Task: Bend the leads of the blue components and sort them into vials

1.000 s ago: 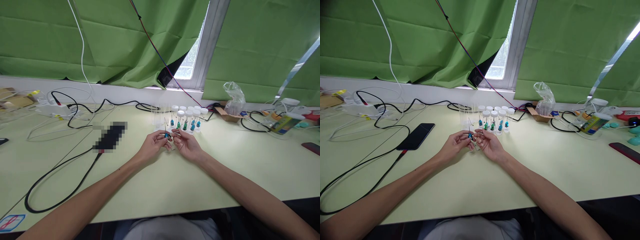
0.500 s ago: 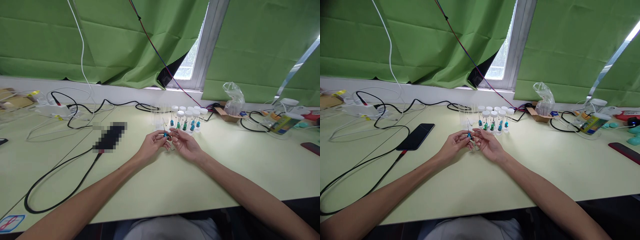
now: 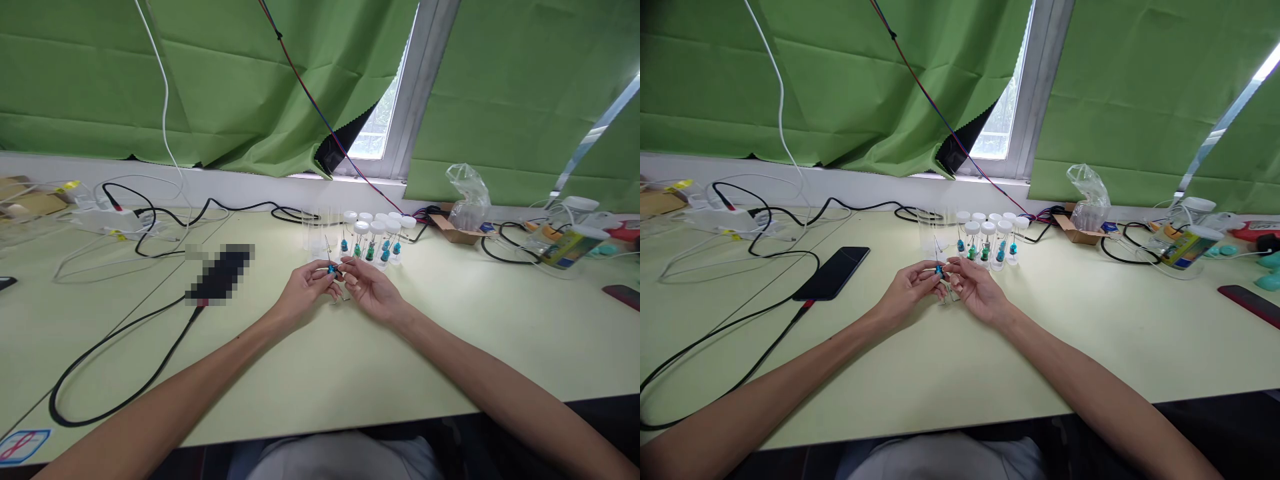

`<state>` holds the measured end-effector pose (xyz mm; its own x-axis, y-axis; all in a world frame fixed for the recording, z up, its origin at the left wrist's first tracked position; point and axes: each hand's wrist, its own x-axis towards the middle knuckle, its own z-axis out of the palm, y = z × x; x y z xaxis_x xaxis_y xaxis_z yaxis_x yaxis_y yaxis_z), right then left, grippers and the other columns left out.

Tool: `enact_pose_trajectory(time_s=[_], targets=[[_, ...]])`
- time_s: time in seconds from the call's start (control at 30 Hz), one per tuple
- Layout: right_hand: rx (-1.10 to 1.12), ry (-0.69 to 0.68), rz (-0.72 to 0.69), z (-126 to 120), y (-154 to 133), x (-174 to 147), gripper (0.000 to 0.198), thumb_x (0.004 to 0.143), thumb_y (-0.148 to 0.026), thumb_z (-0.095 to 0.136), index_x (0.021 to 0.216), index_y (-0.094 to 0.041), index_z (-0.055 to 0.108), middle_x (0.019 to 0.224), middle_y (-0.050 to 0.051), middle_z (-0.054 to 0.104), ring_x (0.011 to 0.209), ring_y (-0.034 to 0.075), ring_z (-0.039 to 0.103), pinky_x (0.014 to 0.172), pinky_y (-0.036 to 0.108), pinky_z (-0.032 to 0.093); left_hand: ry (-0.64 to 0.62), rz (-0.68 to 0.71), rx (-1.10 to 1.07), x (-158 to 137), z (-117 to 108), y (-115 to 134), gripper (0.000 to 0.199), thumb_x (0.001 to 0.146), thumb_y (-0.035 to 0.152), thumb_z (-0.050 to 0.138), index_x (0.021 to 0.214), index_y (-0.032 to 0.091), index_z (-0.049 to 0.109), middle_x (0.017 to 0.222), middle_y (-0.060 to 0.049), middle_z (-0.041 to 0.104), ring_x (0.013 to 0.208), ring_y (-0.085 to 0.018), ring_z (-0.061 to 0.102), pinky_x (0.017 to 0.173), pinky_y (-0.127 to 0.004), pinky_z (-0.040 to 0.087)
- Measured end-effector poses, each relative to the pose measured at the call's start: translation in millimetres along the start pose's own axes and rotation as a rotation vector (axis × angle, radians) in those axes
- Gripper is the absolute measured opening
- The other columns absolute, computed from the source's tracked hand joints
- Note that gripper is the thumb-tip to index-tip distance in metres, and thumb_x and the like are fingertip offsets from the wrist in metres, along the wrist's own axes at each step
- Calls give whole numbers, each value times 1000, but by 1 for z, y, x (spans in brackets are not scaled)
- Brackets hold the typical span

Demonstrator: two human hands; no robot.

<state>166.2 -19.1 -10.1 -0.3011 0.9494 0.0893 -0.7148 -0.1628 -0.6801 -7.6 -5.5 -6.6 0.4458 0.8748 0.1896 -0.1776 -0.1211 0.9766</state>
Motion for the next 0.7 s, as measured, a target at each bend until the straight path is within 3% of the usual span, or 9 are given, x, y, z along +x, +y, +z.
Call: enact_pose_trajectory(time_s=[0.7], targets=[[-106, 93, 30, -4, 0, 4, 30, 85, -42, 72, 78, -13, 68, 62, -1, 63, 47, 7, 50, 51, 21, 48, -69, 4, 70, -1, 2, -2, 35, 83, 38, 70, 107, 14, 62, 77, -5, 68, 65, -16, 65, 69, -35, 54]])
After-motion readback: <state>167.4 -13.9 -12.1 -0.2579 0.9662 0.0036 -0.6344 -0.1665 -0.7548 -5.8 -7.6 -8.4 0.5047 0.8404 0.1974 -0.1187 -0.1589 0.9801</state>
